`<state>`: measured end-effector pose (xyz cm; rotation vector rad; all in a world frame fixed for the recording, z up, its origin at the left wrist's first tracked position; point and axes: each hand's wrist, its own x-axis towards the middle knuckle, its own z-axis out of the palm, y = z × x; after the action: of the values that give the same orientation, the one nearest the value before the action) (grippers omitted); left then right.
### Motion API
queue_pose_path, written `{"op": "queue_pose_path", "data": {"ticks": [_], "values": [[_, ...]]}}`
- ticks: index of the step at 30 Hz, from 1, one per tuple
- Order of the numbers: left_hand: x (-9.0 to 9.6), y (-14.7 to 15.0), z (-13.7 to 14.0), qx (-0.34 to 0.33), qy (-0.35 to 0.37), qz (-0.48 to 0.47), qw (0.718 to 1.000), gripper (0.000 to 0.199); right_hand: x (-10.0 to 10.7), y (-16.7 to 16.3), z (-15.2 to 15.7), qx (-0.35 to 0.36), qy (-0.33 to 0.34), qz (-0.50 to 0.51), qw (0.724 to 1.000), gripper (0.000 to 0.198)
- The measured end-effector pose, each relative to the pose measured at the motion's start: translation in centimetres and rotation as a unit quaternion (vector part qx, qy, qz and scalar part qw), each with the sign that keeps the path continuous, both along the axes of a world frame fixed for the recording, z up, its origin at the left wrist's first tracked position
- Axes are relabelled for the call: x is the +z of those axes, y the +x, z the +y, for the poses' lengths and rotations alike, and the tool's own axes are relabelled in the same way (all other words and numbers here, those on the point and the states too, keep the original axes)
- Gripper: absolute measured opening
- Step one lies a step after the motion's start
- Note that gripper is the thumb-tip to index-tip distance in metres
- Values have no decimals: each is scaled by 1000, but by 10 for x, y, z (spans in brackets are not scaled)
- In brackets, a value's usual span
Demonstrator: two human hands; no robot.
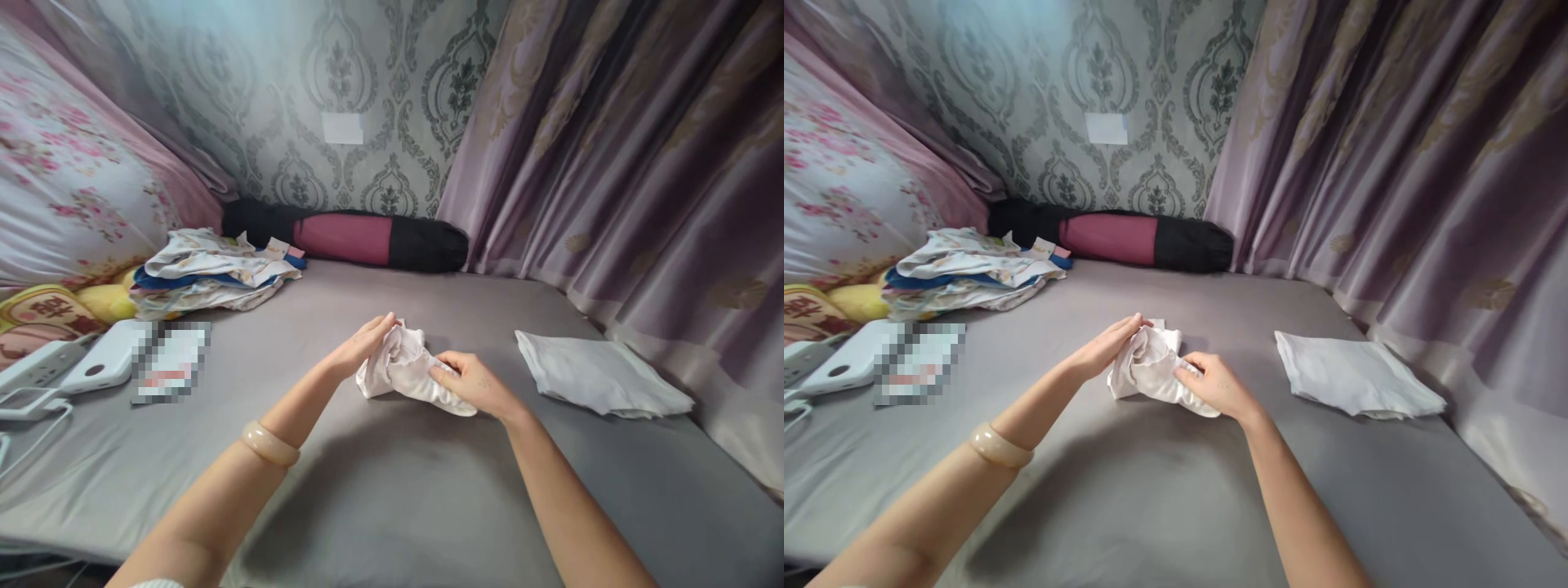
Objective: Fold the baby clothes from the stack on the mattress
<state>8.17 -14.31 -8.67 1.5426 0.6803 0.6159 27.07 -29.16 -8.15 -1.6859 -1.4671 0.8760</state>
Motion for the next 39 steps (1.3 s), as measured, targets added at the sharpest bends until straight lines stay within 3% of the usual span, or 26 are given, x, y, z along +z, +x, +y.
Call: {"op": "queue_pose_path", "data": {"ticks": [3,6,8,10,14,21,26,29,33,36,39], "values": [[5,-11,-8,94,80,50,991,50,-5,0,1,-28,13,-14,999,32],[8,-22,-24,230,157,59,959,35,-7,1,2,-48,44,-34,997,35],[7,-28,-40,242,174,54,953,29,-6,1,2,-57,64,-39,996,35],[5,-33,-55,202,175,64,962,31,-3,-2,3,-68,79,-35,994,36],[-4,-32,-72,149,142,98,974,36,2,-11,5,-83,110,-19,990,35],[-15,-17,-65,193,39,104,975,19,14,-21,2,-89,150,-10,985,33],[-13,-15,-57,220,-86,47,971,12,28,-29,-6,-78,141,16,987,37],[0,-25,-50,250,-146,-37,956,15,39,-28,-11,-75,127,52,988,40],[31,-42,-38,280,-188,-125,933,20,64,-15,-21,-41,89,120,988,47],[61,-55,-28,258,-154,-162,940,22,99,-3,-29,29,57,102,993,49],[97,-68,-23,205,-61,-201,956,23,146,6,-38,76,39,57,995,49]]}}
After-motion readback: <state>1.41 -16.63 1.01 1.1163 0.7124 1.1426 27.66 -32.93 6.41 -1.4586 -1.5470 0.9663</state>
